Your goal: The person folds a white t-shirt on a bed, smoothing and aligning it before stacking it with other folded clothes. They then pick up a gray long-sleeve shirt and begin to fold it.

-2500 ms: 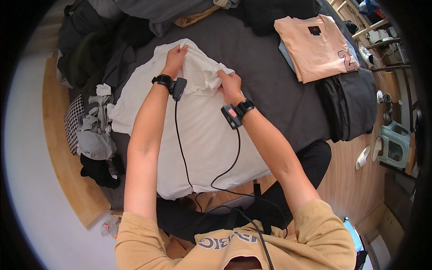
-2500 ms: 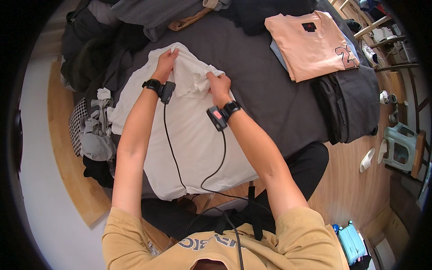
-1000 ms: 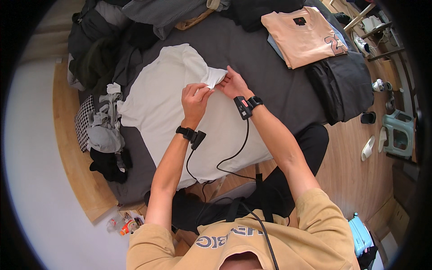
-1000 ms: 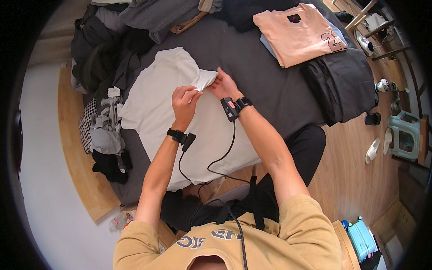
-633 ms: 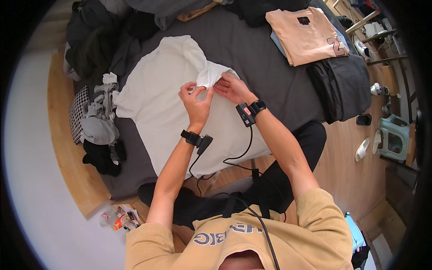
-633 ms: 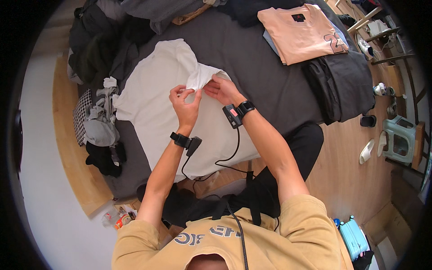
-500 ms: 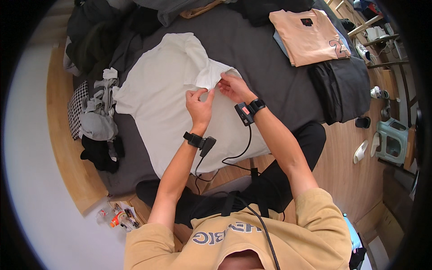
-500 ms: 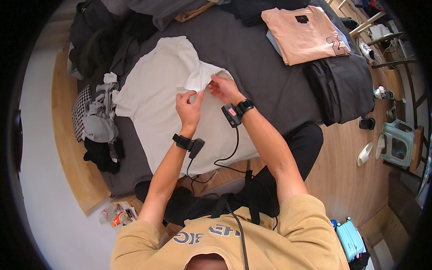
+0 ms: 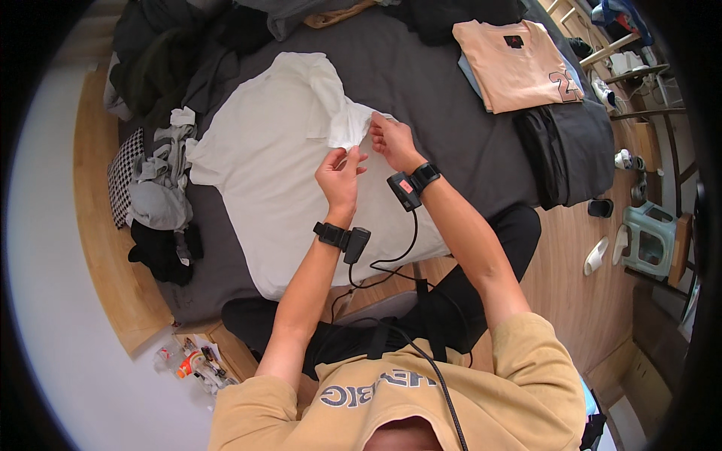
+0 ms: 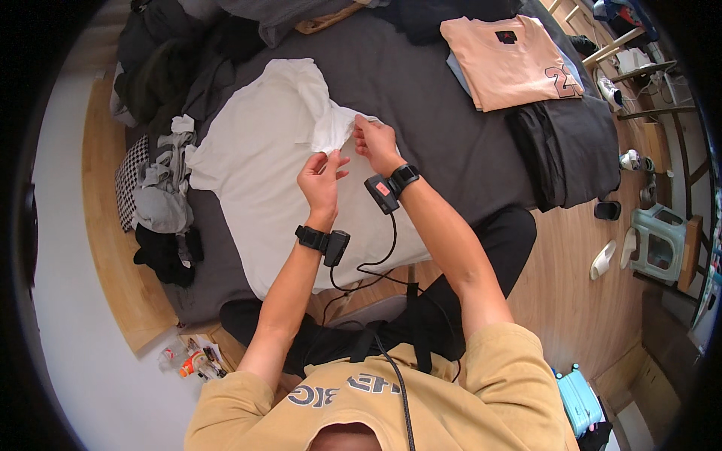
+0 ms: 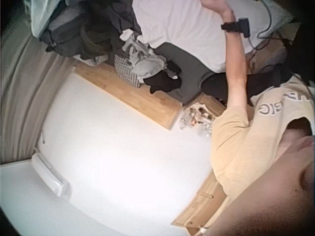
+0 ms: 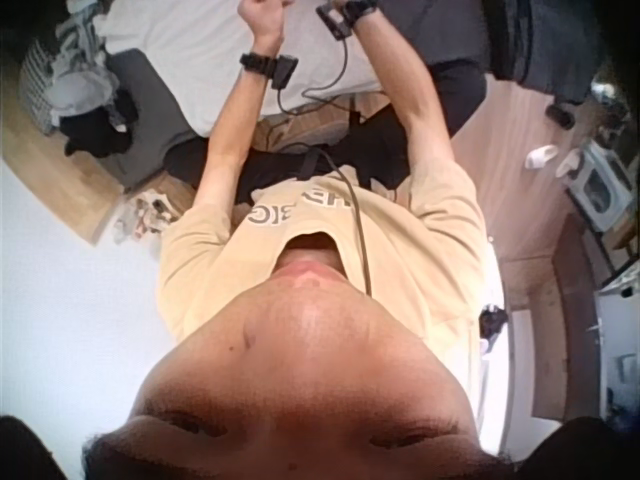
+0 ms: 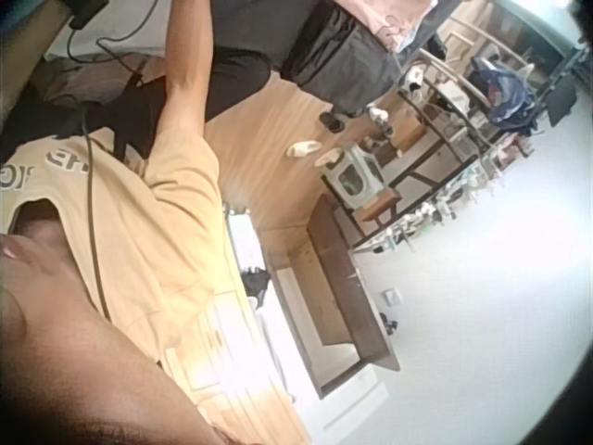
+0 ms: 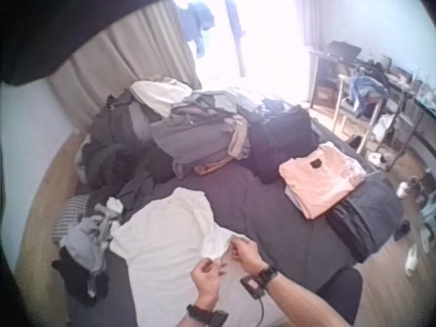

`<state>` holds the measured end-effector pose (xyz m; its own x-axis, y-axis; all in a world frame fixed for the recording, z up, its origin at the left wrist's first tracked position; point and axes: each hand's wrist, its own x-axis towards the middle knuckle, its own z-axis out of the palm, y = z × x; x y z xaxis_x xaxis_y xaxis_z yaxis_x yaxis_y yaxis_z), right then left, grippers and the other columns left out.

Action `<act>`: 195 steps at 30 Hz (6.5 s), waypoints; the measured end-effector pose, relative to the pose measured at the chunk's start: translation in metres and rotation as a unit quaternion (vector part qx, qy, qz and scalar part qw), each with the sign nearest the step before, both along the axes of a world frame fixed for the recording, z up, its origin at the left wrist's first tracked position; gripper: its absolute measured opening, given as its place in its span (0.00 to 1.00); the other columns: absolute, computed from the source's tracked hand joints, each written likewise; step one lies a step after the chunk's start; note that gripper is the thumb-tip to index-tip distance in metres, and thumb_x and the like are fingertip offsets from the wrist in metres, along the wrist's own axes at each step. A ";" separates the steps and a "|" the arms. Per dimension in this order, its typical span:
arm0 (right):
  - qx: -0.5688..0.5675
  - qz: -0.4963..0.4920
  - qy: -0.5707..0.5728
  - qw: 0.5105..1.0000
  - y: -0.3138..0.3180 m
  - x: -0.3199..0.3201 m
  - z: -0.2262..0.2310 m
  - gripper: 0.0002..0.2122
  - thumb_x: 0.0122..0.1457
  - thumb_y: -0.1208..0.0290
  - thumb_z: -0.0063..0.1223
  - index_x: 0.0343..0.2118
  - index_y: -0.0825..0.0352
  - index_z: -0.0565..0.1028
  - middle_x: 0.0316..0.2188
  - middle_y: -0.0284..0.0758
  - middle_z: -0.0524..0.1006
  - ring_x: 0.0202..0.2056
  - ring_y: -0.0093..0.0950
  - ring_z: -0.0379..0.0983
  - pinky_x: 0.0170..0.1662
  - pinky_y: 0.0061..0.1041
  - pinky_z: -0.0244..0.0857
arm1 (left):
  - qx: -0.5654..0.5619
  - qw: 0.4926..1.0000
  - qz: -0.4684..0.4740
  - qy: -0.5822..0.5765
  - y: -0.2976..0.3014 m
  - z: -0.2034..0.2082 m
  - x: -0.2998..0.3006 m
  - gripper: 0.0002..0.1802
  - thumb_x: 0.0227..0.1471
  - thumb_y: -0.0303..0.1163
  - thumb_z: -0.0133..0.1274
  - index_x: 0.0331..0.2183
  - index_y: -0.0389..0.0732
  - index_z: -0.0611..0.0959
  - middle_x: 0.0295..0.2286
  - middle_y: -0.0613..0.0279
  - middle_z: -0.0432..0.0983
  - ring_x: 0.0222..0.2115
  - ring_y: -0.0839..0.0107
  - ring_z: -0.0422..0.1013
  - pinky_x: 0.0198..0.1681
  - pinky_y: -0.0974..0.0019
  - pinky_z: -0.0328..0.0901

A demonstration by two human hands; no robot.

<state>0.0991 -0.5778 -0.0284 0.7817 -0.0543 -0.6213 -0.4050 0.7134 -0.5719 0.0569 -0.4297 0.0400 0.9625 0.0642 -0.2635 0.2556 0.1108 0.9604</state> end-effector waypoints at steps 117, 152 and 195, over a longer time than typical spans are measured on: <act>-0.022 -0.066 -0.011 0.998 0.015 0.019 -0.008 0.14 0.69 0.69 0.57 0.53 0.70 0.75 0.47 0.35 0.81 0.45 0.29 0.81 0.51 0.31 0.76 | 0.305 0.900 -0.309 0.034 0.132 -0.021 0.194 0.28 0.52 0.33 0.72 0.51 0.38 0.77 0.44 0.57 0.80 0.39 0.69 0.79 0.43 0.65 0.76; -0.557 0.151 -0.027 0.816 0.018 -0.021 0.009 0.11 0.62 0.70 0.64 0.43 0.69 0.78 0.32 0.39 0.83 0.34 0.34 0.82 0.38 0.34 0.77 | 0.505 0.802 -0.320 0.011 0.147 -0.058 0.220 0.22 0.52 0.44 0.66 0.40 0.35 0.86 0.33 0.54 0.85 0.35 0.60 0.81 0.41 0.60 0.73; -0.748 0.137 -0.320 0.565 0.024 -0.004 -0.029 0.23 0.55 0.63 0.63 0.56 0.54 0.77 0.64 0.30 0.71 0.65 0.33 0.64 0.69 0.47 0.56 | 0.318 0.866 -0.359 -0.140 -0.002 -0.064 0.392 0.16 0.57 0.32 0.67 0.48 0.43 0.89 0.32 0.67 0.87 0.32 0.81 0.76 0.38 0.72 0.68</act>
